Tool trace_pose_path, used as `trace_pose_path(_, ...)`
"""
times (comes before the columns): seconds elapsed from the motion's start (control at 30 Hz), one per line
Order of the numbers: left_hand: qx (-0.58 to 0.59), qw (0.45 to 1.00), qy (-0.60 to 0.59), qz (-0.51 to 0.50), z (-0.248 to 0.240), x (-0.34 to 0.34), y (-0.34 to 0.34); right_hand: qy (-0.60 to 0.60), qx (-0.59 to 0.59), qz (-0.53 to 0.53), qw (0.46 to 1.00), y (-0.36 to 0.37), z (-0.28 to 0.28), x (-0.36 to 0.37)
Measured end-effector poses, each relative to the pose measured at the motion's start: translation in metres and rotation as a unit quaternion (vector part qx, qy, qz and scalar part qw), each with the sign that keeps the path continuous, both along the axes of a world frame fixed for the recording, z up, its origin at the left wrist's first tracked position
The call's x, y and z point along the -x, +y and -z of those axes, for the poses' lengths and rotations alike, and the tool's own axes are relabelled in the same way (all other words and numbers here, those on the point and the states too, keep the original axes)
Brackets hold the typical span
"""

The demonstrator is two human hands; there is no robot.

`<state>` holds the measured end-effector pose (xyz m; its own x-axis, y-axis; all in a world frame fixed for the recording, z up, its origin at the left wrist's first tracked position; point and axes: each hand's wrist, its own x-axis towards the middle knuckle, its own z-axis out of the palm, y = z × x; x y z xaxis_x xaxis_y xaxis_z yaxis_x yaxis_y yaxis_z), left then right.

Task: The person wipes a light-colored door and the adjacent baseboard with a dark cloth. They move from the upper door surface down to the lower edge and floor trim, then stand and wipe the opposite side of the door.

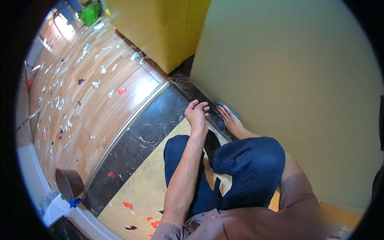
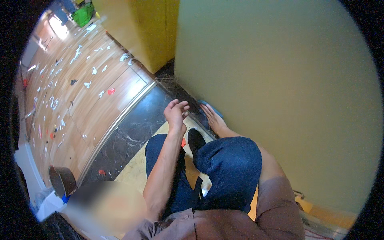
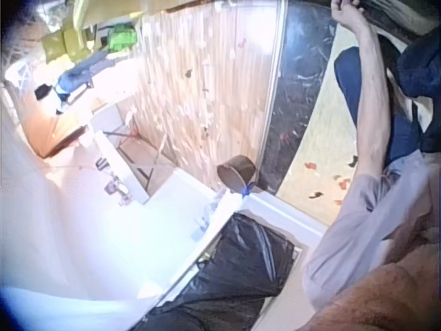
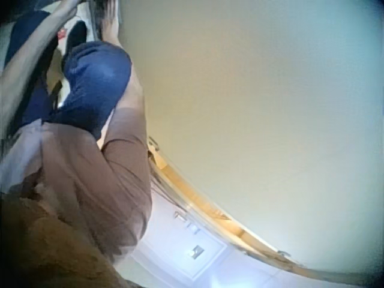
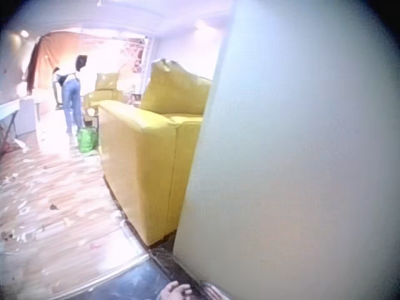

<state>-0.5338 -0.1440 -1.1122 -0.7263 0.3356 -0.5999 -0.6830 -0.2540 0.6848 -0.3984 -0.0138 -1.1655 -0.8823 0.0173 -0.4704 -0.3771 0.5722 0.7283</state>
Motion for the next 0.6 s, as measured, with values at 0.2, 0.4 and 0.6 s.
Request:
trace_pose_path(0.2, -0.042, 0.993, -0.053, 0.095, -0.005, -0.004, 0.002, -0.066, 0.116, 0.045, 0.99, 0.019, 0.026, -0.111)
trace_pose_path(0.4, -0.04, 0.998, -0.029, 0.038, -0.01, 0.008, -0.008, -0.025, 0.354, 0.181, 0.917, 0.015, 0.013, -0.111)
trace_pose_path(0.6, -0.047, 0.996, -0.049, -0.057, -0.016, 0.026, -0.031, 0.28, 0.544, 0.159, 0.775, -0.021, 0.033, 0.0)
